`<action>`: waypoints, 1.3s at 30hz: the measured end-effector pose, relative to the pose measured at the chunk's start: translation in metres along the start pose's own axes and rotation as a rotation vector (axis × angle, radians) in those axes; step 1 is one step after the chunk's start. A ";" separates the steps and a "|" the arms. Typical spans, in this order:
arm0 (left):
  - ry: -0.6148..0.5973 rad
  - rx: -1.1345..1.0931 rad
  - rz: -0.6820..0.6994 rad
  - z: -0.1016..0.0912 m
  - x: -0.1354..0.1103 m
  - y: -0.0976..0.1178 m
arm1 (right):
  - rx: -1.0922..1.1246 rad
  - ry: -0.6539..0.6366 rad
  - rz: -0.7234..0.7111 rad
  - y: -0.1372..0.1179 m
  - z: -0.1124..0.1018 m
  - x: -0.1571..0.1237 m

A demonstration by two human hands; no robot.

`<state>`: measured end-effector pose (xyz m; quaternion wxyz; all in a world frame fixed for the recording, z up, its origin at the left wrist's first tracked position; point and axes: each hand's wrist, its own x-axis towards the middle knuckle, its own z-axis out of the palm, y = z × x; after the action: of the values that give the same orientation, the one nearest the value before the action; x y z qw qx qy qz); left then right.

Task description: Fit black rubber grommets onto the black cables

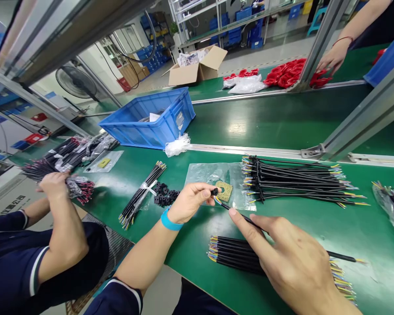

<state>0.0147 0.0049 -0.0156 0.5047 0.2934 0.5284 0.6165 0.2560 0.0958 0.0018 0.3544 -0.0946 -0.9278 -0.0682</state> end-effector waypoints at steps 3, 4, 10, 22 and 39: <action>-0.021 -0.019 -0.006 0.000 0.000 -0.003 | 0.060 0.029 0.112 -0.002 0.003 -0.002; -0.028 -0.025 -0.006 0.000 0.000 -0.004 | 0.080 0.037 0.142 -0.003 0.004 -0.001; -0.051 -0.038 -0.018 0.001 -0.003 -0.002 | 0.137 0.013 0.189 -0.002 0.007 0.000; -0.042 -0.049 -0.045 0.001 -0.004 -0.001 | 0.117 0.008 0.205 -0.005 0.009 0.000; -0.106 0.175 0.152 0.015 -0.011 -0.008 | 0.104 0.131 0.120 -0.017 0.008 0.009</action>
<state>0.0344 -0.0010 -0.0176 0.4564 0.4075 0.5289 0.5881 0.2408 0.0823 0.0014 0.4223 -0.1268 -0.8976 -0.0044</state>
